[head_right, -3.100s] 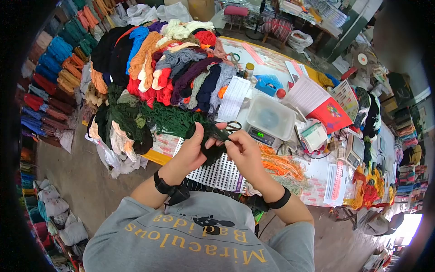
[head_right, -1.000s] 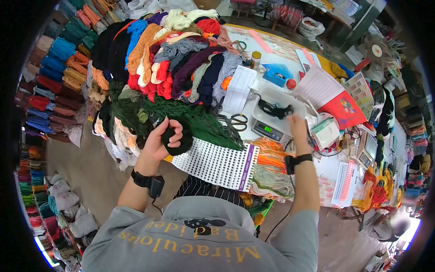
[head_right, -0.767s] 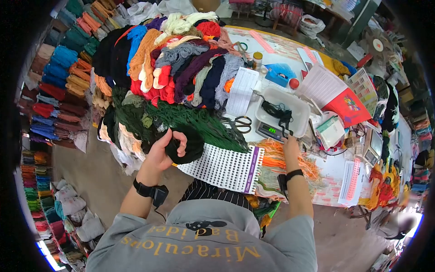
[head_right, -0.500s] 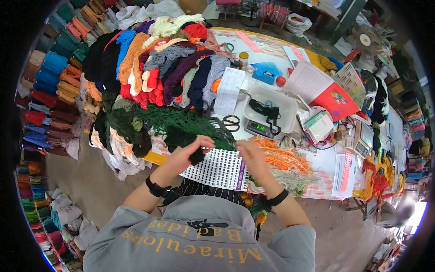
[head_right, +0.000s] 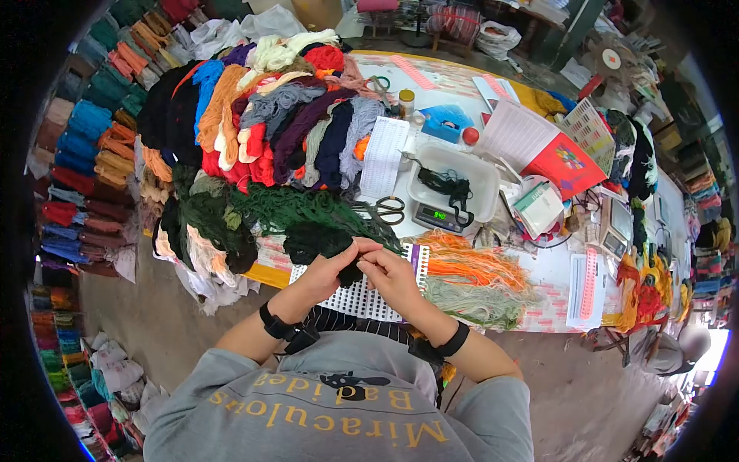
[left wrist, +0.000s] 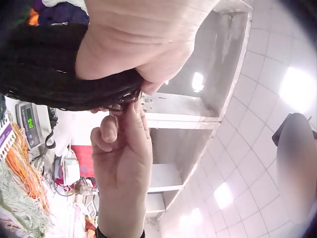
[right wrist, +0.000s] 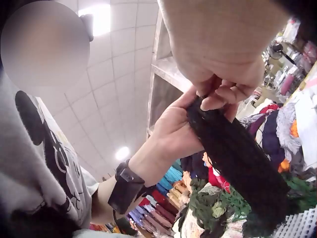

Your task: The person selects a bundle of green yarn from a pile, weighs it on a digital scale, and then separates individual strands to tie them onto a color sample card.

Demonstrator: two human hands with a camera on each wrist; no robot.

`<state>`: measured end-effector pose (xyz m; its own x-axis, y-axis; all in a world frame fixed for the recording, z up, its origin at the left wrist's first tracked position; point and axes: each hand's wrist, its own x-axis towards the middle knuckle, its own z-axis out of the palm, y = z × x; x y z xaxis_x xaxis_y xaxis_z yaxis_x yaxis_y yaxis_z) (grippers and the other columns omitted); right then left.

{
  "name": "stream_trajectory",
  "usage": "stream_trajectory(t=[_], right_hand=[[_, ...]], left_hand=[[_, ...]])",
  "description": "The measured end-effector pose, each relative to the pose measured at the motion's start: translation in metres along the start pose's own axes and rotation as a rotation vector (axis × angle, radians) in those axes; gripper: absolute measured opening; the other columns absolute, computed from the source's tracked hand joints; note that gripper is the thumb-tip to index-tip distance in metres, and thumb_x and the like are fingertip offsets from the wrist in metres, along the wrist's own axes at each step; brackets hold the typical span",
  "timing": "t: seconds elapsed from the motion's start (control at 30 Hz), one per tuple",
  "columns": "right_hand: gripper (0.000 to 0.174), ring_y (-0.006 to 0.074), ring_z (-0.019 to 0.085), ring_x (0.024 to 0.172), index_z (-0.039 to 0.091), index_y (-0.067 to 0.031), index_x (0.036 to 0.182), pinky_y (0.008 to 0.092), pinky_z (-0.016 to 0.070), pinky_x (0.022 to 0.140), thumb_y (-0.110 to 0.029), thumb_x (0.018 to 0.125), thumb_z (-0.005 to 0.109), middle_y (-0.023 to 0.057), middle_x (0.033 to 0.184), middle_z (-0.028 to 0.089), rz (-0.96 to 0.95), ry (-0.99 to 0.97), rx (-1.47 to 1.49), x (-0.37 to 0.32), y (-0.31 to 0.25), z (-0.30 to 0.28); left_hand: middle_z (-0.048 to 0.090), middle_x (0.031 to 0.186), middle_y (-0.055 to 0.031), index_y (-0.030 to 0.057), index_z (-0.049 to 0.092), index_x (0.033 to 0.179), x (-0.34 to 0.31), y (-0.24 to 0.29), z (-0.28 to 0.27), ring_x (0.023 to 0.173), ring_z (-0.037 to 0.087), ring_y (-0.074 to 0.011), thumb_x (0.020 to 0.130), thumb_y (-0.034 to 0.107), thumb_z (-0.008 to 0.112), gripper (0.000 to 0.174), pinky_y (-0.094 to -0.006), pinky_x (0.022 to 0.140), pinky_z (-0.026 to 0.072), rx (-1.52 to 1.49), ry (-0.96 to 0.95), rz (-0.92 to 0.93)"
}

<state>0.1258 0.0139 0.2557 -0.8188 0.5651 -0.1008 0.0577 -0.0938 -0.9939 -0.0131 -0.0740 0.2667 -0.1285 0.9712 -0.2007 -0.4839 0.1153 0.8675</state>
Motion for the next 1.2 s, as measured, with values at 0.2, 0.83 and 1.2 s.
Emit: stream_trajectory(t=[0.2, 0.83, 1.2], right_hand=[[0.017, 0.0105, 0.061, 0.061, 0.056, -0.0011, 0.1, 0.023, 0.0464, 0.055, -0.011, 0.087, 0.059, 0.007, 0.085, 0.059, 0.087, 0.069, -0.077, 0.017, 0.047, -0.036], [0.024, 0.0082, 0.054, 0.05, 0.059, 0.0004, 0.088, 0.0209, 0.0412, 0.046, -0.024, 0.089, 0.057, 0.005, 0.062, 0.059, 0.264, 0.404, 0.039, 0.061, 0.149, -0.139], [0.023, 0.0145, 0.064, 0.064, 0.055, -0.0004, 0.09, 0.0211, 0.0459, 0.056, -0.02, 0.096, 0.045, 0.0095, 0.087, 0.065, 0.217, 0.06, 0.351, -0.024, -0.029, -0.032]], left_hand=[[0.057, 0.097, -0.0084, -0.0024, 0.057, 0.102, -0.006, 0.003, -0.024, 0.085, 0.054, -0.0166, 0.098, 0.033, 0.036, 0.041, -0.0302, 0.079, 0.0443, -0.222, 0.206, 0.053], [0.046, 0.073, 0.001, -0.0025, 0.057, 0.108, -0.009, 0.013, -0.019, 0.058, 0.04, -0.0057, 0.099, 0.03, 0.038, 0.039, -0.0208, 0.055, 0.0347, -0.205, 0.214, -0.203], [0.054, 0.07, 0.0026, 0.0058, 0.059, 0.078, 0.024, 0.005, 0.032, 0.058, 0.044, -0.0063, 0.088, 0.026, 0.062, 0.022, -0.021, 0.053, 0.0338, -0.073, 0.088, -0.134]])
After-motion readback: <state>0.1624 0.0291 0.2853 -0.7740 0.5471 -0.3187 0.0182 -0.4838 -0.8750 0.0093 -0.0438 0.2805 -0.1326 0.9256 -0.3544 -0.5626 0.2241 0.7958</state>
